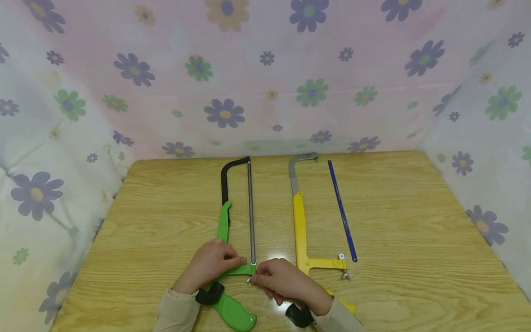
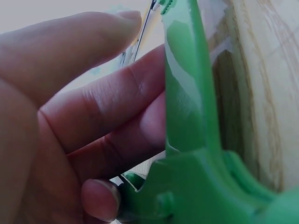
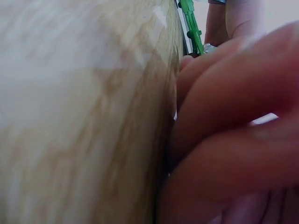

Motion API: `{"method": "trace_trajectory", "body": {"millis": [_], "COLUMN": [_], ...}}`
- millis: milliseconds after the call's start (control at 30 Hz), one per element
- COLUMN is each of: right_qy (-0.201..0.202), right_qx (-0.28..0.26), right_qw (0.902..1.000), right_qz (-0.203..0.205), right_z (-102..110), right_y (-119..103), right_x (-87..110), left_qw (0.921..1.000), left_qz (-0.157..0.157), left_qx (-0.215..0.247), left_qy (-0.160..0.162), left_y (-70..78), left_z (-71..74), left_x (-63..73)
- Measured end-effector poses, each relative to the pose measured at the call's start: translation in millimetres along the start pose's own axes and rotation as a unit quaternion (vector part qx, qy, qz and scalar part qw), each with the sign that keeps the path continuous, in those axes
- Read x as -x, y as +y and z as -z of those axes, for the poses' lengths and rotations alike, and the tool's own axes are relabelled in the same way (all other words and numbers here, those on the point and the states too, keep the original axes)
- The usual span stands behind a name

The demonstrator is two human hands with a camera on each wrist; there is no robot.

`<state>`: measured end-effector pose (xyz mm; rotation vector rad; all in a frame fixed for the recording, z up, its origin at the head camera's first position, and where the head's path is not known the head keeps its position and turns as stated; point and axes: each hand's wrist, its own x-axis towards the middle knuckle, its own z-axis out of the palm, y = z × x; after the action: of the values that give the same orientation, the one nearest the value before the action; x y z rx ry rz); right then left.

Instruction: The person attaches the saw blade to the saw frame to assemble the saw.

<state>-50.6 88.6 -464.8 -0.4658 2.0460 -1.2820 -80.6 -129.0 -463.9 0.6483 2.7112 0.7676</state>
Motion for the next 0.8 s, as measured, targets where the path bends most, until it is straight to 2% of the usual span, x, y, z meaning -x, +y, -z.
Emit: {"method": "trace_trajectory", "body": {"millis": [367, 633, 800], "right_qy": [0.012, 0.004, -0.002], "right_qx": [-0.031, -0.026, -0.049], "right_qw": [0.9994, 0.9996, 0.9988], "right_qz": [-0.006, -0.004, -0.005], "right_z": [-0.8, -0.5, -0.5], "right_y": [3.3, 3.2, 2.2], "right_x": [0.4, -0.5, -0.1], "left_qw": [1.0000, 1.0000, 1.0000], "left_qz": [-0.003, 0.000, -0.002], "left_qx": [-0.005, -0.003, -0.003], "left_qy": [0.005, 0.005, 0.003], "left_y": [0.3, -0.1, 0.2], "left_z": [-1.2, -1.1, -0.7], "left_x": [0.4, 0.3, 0.1]}}
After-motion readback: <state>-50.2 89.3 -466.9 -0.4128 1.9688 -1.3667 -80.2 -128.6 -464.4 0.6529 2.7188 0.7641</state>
